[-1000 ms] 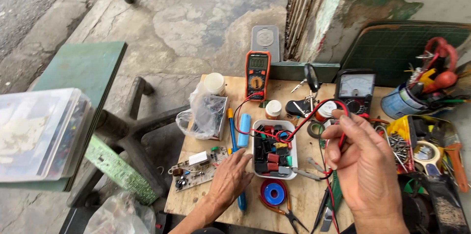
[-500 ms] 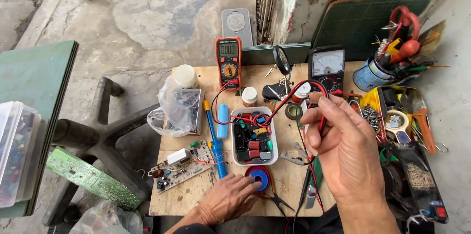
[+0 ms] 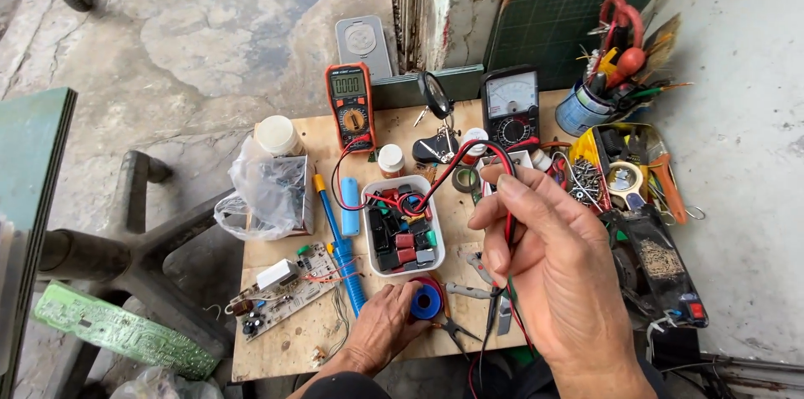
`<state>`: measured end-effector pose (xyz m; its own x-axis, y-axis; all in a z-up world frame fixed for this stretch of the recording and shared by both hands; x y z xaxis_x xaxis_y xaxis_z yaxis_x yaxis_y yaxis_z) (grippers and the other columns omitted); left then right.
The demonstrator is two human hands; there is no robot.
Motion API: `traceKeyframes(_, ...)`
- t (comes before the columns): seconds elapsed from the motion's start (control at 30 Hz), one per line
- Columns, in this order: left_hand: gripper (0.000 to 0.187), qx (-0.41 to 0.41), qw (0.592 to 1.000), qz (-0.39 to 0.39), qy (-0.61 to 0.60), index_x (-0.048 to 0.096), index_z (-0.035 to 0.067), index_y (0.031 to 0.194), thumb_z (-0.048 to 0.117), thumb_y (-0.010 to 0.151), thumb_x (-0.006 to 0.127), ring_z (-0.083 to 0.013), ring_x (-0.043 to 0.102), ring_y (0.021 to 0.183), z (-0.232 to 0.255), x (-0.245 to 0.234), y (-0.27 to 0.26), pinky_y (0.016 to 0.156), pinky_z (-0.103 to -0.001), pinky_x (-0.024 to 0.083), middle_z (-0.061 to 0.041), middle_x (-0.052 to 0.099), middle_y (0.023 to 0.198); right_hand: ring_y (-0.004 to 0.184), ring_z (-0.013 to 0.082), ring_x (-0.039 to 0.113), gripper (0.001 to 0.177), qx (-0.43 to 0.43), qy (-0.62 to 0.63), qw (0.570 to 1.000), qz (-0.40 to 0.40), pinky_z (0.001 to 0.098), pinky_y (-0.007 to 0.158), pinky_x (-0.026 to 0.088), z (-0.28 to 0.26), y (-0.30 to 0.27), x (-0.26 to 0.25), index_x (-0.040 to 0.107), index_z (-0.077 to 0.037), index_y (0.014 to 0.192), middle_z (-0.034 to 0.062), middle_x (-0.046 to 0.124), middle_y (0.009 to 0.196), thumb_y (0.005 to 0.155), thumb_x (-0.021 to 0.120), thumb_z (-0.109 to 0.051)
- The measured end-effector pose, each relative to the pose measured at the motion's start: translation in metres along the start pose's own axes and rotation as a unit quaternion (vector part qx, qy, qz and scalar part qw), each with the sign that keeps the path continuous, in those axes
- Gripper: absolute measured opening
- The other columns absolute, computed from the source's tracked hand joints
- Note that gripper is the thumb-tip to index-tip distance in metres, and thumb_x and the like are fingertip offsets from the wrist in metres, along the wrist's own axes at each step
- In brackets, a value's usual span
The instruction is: The person works on a cluttered workbench, handling a circuit board and a multimeter. They connect the multimeter probes to the board, adjust the dial, and examine the components. The person also picks up a small box and a green circuit board from the table.
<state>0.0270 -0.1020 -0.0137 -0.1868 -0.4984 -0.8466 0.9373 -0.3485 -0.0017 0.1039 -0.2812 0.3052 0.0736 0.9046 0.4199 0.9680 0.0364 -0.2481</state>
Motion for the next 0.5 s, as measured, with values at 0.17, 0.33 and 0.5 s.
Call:
traceKeyframes(0.17,0.059,-0.001,0.999,0.039,-0.032,0.053,0.013,0.137,0.040,0.096,0.086,-0.0391,0.067,0.098,0.020,0.011,0.027,0.079,-0.052,0.055,-0.015,0.069,0.114,0.048,0.0197,0.047,0.030,-0.007,-0.002,1.000,-0.002,0.0324,0.045,0.032,-0.001,-0.011,0.006,0.075,0.006,0.119,0.0180,0.073,0.082,0.101,0.068,-0.018)
traceKeyframes(0.33,0.067,0.042,0.996,0.066,-0.037,0.053,0.010,0.145,0.047,0.099,0.084,-0.0381,0.067,0.108,0.025,0.017,0.025,0.087,-0.050,0.054,-0.014,0.067,0.123,0.048,0.0196,0.048,0.029,-0.016,-0.014,1.000,0.002,0.0317,0.045,0.032,-0.003,-0.015,0.003,0.074,0.005,0.119,0.0188,0.073,0.083,0.101,0.068,-0.017)
traceKeyframes(0.5,0.052,0.070,0.989,-0.008,0.133,0.062,0.006,0.138,0.048,0.108,0.070,-0.0381,0.057,0.120,-0.004,0.053,-0.019,0.096,-0.052,0.043,-0.019,0.060,0.143,0.049,0.0202,0.047,0.027,-0.019,-0.017,0.999,0.031,0.0325,0.046,0.032,-0.012,-0.019,-0.006,0.074,0.003,0.118,0.0194,0.072,0.083,0.101,0.068,-0.017)
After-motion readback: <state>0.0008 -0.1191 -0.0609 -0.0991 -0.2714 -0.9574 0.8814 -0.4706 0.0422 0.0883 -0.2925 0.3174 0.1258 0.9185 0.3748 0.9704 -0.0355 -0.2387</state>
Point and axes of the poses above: each hand's wrist, its own y-axis towards the middle knuckle, its own x-axis out of the palm, z = x × y, the point moved 2 cm from there along y, towards the middle knuckle
